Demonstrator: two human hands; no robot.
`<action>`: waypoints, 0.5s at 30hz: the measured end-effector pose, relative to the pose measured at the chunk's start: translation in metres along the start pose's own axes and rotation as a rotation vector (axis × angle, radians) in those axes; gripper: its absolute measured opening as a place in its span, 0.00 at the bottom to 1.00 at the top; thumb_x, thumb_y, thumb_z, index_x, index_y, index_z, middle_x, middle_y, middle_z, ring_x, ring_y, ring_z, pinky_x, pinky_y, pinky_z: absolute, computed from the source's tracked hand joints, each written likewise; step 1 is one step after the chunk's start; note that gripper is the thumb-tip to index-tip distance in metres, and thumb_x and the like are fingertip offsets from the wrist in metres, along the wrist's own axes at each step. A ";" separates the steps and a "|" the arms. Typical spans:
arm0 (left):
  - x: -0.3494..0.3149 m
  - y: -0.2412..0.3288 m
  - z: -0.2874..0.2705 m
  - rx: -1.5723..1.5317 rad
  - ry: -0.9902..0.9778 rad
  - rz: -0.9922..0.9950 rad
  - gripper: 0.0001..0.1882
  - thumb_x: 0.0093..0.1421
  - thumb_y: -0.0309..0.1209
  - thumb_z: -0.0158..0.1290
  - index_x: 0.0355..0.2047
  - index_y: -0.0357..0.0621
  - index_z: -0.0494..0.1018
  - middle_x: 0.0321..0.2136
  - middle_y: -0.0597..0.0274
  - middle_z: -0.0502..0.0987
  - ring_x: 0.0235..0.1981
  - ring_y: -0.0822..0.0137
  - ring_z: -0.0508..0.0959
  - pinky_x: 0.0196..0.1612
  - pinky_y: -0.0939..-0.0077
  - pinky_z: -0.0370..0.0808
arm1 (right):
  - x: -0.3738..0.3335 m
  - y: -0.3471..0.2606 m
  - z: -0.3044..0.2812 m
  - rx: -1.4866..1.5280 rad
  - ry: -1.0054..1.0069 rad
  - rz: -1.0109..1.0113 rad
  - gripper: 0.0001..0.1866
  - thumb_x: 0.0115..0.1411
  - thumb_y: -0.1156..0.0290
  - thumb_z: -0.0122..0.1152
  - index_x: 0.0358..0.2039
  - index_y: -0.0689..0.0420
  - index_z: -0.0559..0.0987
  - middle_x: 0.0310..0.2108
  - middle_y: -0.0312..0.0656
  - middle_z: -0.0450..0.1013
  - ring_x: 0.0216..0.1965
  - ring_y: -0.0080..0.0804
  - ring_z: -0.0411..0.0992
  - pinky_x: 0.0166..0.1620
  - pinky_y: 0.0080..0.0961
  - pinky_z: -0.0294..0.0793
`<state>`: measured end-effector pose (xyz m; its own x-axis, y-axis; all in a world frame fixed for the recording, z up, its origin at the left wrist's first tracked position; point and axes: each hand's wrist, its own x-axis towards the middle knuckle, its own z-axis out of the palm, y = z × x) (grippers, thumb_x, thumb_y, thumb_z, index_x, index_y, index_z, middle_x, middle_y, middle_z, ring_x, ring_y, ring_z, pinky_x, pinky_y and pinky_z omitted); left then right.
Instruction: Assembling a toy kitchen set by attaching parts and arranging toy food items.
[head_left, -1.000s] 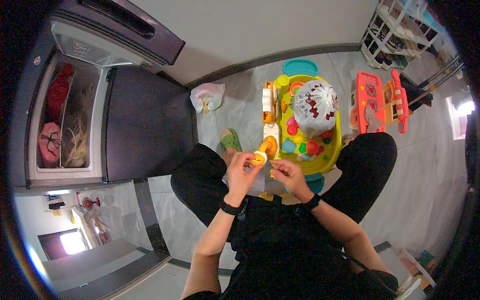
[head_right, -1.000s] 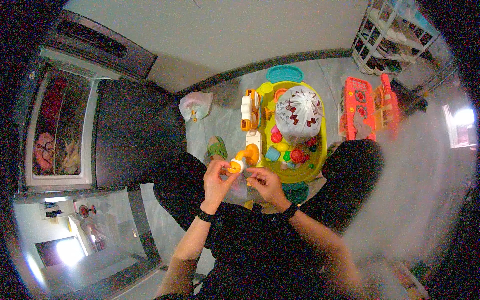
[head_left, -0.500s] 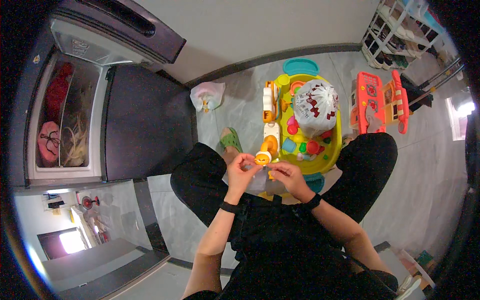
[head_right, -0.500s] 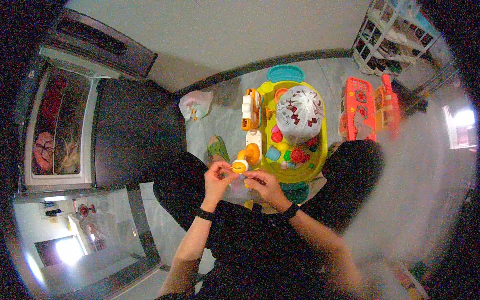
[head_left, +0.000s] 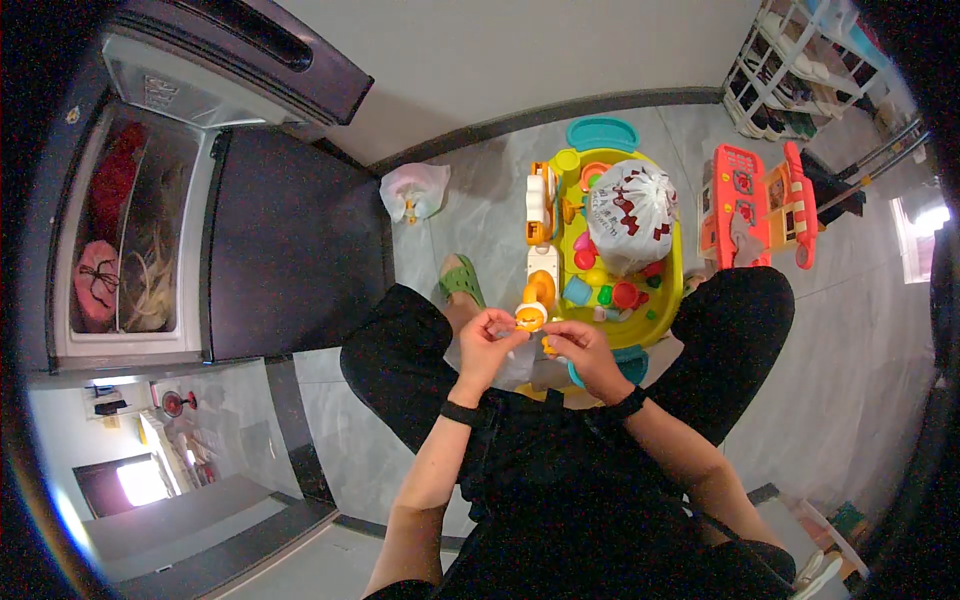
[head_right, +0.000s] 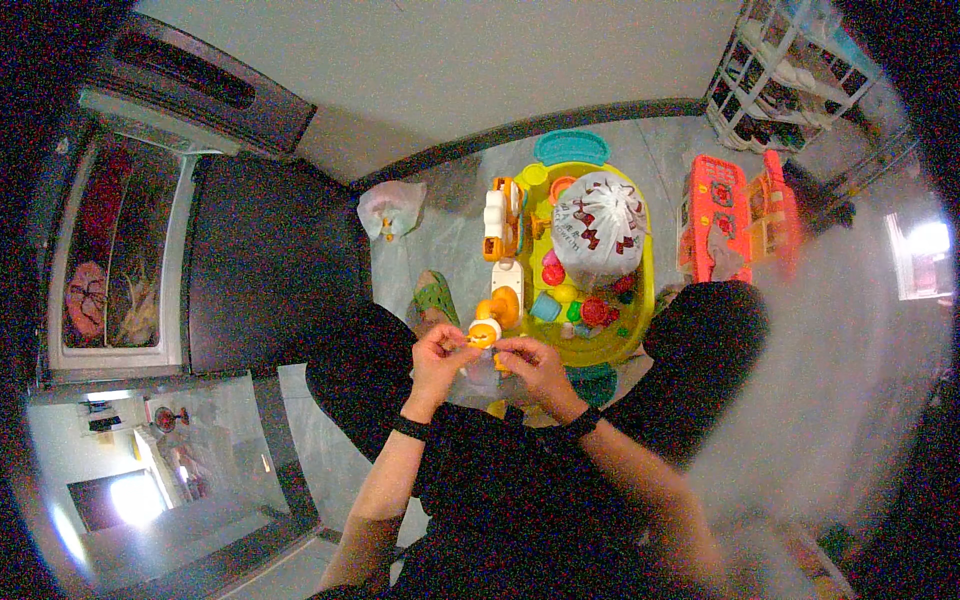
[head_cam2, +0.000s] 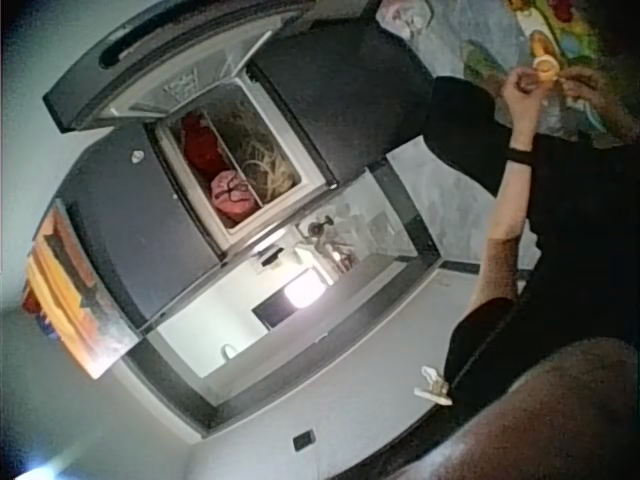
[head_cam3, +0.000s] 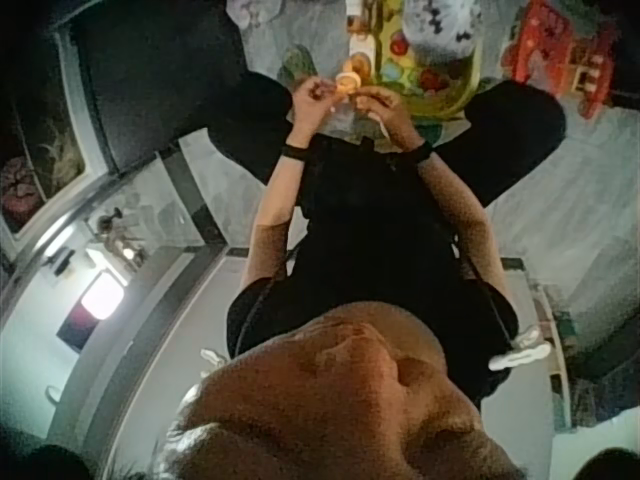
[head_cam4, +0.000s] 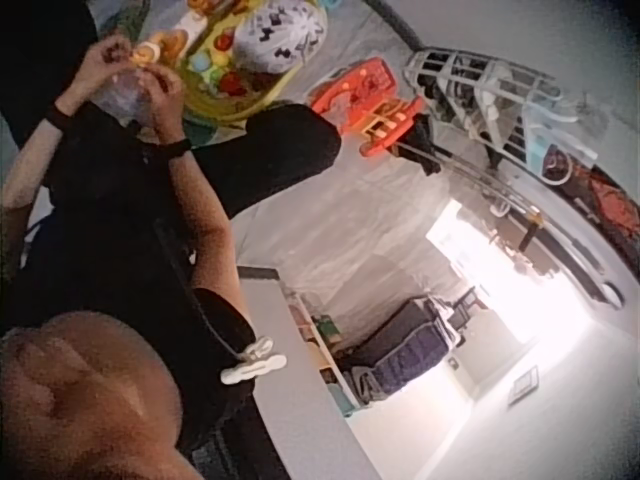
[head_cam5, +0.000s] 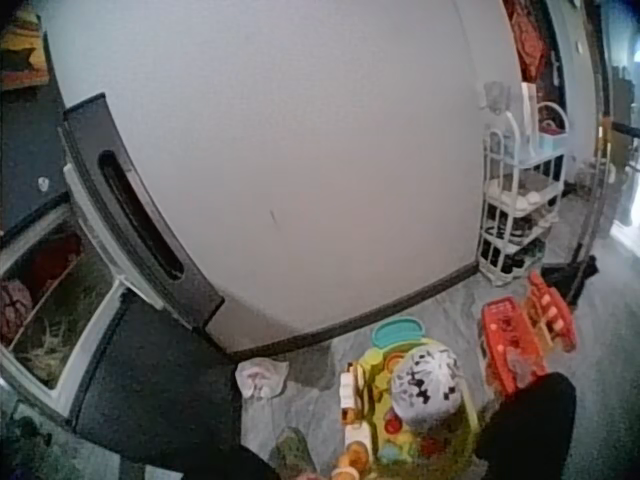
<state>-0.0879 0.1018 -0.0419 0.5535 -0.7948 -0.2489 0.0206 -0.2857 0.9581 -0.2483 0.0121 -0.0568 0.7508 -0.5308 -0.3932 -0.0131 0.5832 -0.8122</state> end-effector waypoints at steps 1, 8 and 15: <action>0.000 0.000 -0.001 -0.025 0.003 -0.024 0.13 0.44 0.19 0.61 0.29 0.41 0.71 0.24 0.72 0.73 0.28 0.82 0.72 0.27 0.88 0.68 | 0.000 -0.001 0.000 -0.007 -0.003 0.010 0.13 0.57 0.75 0.53 0.43 0.63 0.74 0.38 0.38 0.73 0.36 0.22 0.70 0.39 0.20 0.72; -0.003 0.008 0.006 0.212 0.084 0.276 0.10 0.46 0.19 0.59 0.29 0.40 0.74 0.29 0.68 0.73 0.26 0.80 0.73 0.22 0.89 0.65 | -0.009 -0.010 0.000 0.389 -0.056 0.221 0.16 0.60 0.68 0.52 0.47 0.61 0.72 0.41 0.38 0.71 0.40 0.22 0.68 0.42 0.20 0.69; -0.004 0.013 0.007 0.385 0.091 0.414 0.10 0.45 0.20 0.59 0.30 0.43 0.75 0.31 0.67 0.72 0.25 0.79 0.74 0.18 0.87 0.60 | -0.008 0.002 0.000 0.718 -0.154 0.278 0.16 0.61 0.70 0.51 0.49 0.59 0.70 0.44 0.35 0.67 0.40 0.24 0.66 0.44 0.22 0.67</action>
<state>-0.0953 0.0975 -0.0297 0.5202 -0.8378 0.1658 -0.5087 -0.1480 0.8481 -0.2543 0.0177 -0.0551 0.8662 -0.2466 -0.4346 0.1768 0.9647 -0.1950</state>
